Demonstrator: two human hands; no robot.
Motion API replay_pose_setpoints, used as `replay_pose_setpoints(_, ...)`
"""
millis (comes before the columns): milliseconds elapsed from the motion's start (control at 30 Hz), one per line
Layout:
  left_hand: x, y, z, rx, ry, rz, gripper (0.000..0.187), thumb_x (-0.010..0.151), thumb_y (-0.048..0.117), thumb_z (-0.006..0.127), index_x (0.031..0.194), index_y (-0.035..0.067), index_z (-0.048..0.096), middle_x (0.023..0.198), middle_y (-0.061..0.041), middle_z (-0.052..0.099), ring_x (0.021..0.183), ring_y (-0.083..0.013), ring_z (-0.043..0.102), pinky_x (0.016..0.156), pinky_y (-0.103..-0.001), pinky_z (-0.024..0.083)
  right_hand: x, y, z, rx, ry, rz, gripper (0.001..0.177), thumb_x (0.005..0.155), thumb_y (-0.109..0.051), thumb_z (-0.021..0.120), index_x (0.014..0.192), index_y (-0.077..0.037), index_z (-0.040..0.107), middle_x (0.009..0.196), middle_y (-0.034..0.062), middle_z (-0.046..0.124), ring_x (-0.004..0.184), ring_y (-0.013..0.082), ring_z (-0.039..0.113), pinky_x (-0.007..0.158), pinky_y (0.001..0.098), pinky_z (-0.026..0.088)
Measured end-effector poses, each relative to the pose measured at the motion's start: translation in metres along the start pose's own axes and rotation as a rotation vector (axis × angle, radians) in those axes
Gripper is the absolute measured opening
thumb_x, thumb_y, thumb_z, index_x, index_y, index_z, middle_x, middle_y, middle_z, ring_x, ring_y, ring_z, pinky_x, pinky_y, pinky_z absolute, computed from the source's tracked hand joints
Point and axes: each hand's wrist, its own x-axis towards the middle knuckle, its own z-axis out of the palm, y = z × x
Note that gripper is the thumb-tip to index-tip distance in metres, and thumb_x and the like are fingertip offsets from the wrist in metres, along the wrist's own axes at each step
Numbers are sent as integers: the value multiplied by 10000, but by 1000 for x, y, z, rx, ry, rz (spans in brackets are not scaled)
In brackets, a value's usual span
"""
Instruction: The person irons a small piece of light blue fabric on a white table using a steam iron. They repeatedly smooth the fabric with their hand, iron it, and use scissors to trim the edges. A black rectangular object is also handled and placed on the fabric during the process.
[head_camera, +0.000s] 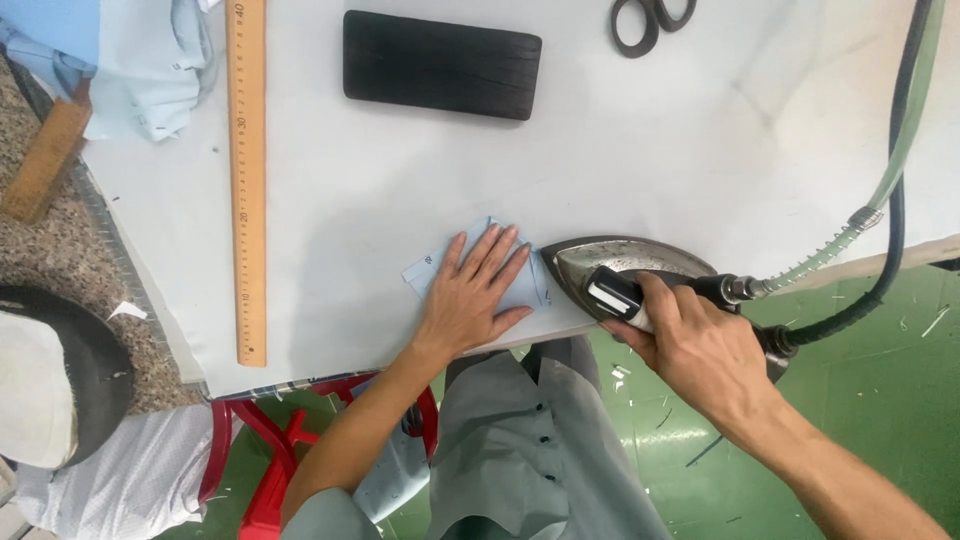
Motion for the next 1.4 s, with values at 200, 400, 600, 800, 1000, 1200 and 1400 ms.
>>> replay_pose_setpoints(200,0,0,-5,-34,-60,-5,739,980,634,466,1562,181,417,1653,-122,330,1538,-299,276,1237,-569,62,13,-6,-4,66,-23,-22,565,891,-549,668,1255,-120,615,702,8,622,603,168,710,502,309,555)
replay_pose_setpoints(400,-1,-1,0,-15,-19,-1,716,986,621,428,1562,196,423,1639,-115,361,1528,-288,308,1241,-565,70,15,-8,1,44,-21,-42,560,904,-562,652,1242,-117,625,691,-4,609,578,153,699,481,281,541)
replay_pose_setpoints(600,-2,-1,-2,-24,-21,-30,690,1004,607,388,1570,213,412,1638,-108,363,1523,-286,315,1240,-566,76,22,-12,-1,10,-37,-45,542,918,-568,643,1229,-123,623,686,-13,597,569,141,696,471,262,528)
replay_pose_setpoints(800,-6,-7,0,18,4,-72,716,993,676,358,1573,261,416,1638,-105,361,1529,-307,287,1242,-559,58,22,-8,0,-12,-41,-60,511,927,-558,629,1230,-146,625,690,-22,581,564,131,684,478,253,529)
replay_pose_setpoints(1000,-4,-10,-2,17,4,-70,722,981,696,383,1568,278,426,1637,-108,363,1524,-319,297,1238,-565,76,23,-5,0,18,-33,-72,514,920,-558,652,1227,-147,623,679,-11,584,556,142,683,473,261,532)
replay_pose_setpoints(1200,-3,-10,-3,-2,7,-68,716,977,694,393,1556,276,443,1618,-112,394,1515,-325,317,1236,-570,92,31,-8,-6,43,-52,-82,507,926,-546,645,1232,-141,631,674,-1,596,560,148,695,475,256,534)
replay_pose_setpoints(1400,-4,-15,-4,2,-7,-80,718,973,697,407,1561,286,435,1629,-100,379,1521,-318,301,1233,-578,90,36,-10,-3,-10,-69,-101,501,937,-549,612,1246,-155,620,691,-12,591,573,143,699,480,261,537)
